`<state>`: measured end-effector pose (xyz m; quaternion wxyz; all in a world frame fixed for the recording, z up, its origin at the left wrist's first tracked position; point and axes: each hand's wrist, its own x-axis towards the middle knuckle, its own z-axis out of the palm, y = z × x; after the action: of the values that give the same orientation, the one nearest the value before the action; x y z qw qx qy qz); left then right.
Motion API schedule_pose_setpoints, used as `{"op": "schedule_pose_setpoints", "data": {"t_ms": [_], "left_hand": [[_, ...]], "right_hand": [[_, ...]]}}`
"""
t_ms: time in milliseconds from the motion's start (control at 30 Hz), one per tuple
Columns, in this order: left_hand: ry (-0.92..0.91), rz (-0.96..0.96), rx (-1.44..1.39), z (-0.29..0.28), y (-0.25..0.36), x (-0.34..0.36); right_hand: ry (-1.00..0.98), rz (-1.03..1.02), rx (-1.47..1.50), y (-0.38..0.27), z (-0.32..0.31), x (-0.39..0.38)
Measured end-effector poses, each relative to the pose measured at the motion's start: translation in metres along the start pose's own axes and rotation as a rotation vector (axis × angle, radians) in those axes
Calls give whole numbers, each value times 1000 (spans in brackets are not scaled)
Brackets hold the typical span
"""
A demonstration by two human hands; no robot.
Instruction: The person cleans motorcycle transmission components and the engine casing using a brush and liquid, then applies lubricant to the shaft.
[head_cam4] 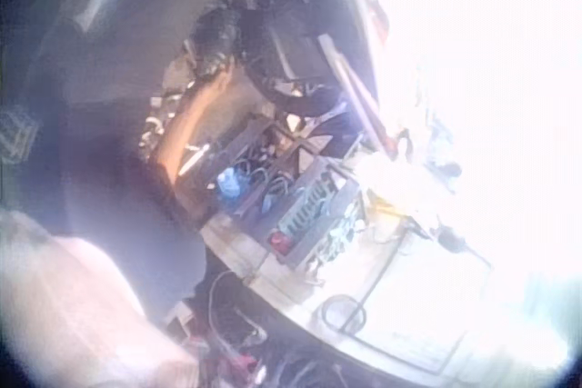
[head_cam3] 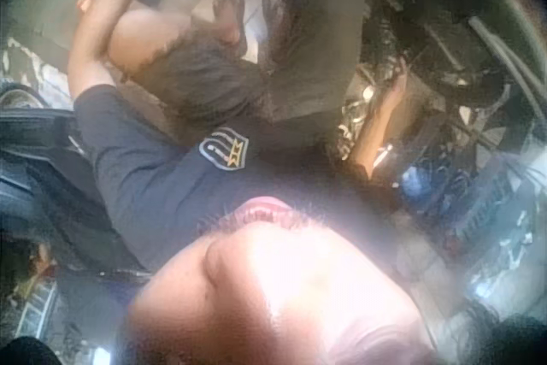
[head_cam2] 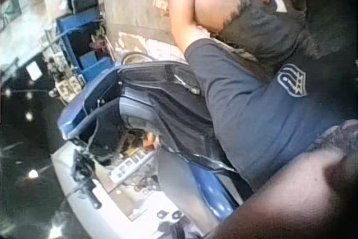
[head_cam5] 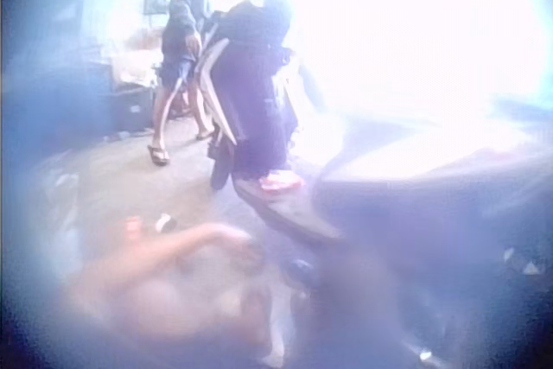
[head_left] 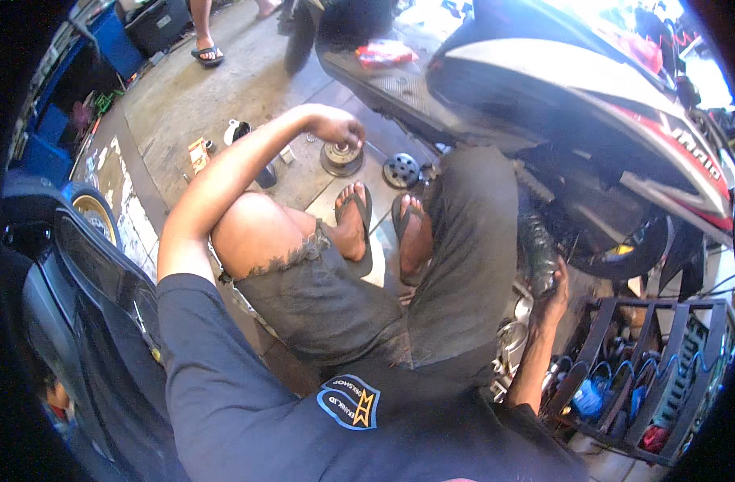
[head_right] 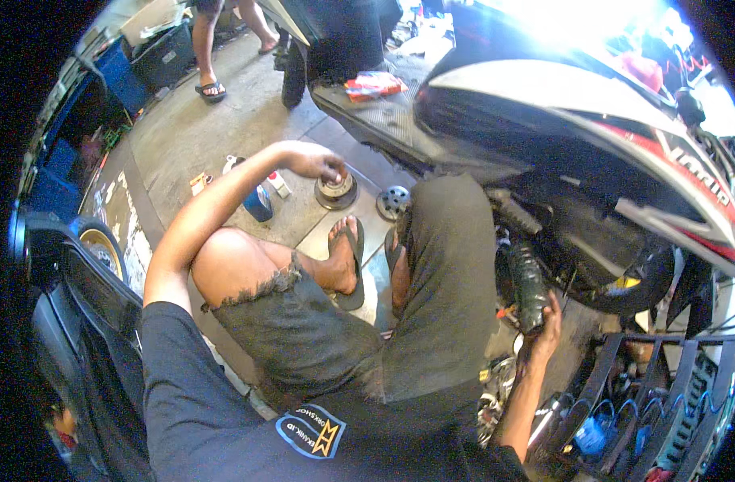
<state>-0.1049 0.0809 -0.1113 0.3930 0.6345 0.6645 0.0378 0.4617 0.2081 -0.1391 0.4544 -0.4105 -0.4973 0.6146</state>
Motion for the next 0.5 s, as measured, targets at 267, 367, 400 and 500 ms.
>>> {"op": "schedule_pose_setpoints", "data": {"t_ms": [267,367,400,500], "left_hand": [[-7,-152,99,-1,-9,-30],[42,-61,-46,0,11,-13],[41,-74,-57,1,24,-7],[-16,-27,-37,4,7,21]], "right_hand": [[-226,321,328,50,-6,2],[-278,346,503,97,-36,-2],[-189,407,509,100,-38,-10],[-161,286,318,143,-62,-11]]}}
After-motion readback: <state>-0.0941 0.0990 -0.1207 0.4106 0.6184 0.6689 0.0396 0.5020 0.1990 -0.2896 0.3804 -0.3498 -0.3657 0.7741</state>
